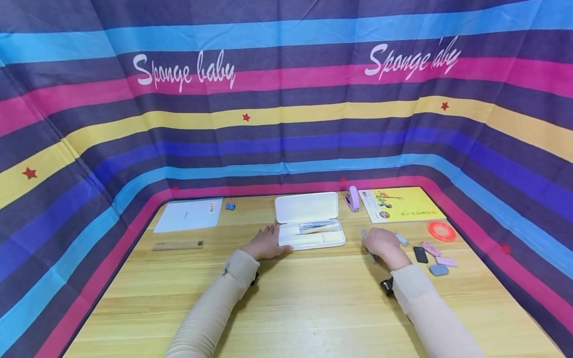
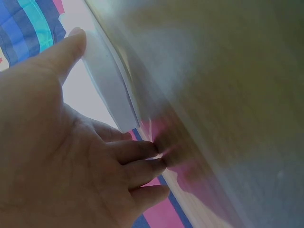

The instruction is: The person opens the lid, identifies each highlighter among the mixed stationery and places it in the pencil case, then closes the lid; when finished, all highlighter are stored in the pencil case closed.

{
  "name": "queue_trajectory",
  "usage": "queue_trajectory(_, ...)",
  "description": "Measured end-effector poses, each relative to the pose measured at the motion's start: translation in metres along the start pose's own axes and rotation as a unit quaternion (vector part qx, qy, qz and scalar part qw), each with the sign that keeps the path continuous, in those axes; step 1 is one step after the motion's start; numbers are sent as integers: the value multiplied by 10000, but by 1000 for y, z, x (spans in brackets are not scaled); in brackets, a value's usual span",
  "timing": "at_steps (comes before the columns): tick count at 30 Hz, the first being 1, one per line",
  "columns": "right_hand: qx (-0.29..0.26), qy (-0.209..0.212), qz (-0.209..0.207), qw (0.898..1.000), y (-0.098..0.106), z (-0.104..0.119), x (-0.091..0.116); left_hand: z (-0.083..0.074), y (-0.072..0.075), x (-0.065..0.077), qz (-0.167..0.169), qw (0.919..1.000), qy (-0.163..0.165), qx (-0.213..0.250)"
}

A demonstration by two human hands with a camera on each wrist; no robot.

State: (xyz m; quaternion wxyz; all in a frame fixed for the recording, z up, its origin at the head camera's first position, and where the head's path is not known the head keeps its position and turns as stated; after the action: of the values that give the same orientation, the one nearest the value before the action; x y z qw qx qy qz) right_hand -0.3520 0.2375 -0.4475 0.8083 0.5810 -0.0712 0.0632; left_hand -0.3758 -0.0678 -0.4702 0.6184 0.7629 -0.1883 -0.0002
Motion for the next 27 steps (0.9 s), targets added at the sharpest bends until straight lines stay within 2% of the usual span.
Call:
queue_trajectory(6, -283, -79, -21, 9996, 1, -2, -1, 1, 1, 1, -35, 10000, -5, -20)
queue_trajectory(13, -79, 30, -182, 9998, 8, 0, -4, 1, 1, 2, -24, 10000, -48, -1)
queue_trajectory(20, 652, 493, -945, 9922, 28, 20, -11, 0, 0, 3, -8, 10000, -73, -55)
queue_trajectory(24, 854, 913, -1385, 9824, 32, 36, -13, -1, 1, 3, -1, 9999, -76, -65)
queue_trajectory(27, 916, 1275, -1830, 9705, 36, 50, -11, -1, 1, 3, 4, 10000, -83, -35)
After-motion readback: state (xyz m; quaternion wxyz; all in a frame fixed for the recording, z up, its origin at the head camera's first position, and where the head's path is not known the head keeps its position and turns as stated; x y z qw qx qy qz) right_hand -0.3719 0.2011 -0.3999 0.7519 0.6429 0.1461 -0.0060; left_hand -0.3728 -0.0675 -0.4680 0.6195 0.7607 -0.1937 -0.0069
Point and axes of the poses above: each hand's wrist, its own x-axis away from the middle knuckle, its own y-axis out of the back of the hand, z = x × y, the point moved 9 cm from there along -x, towards the middle knuckle, and after that the axes turned 4 degrees about y, right-handed, at the moved point
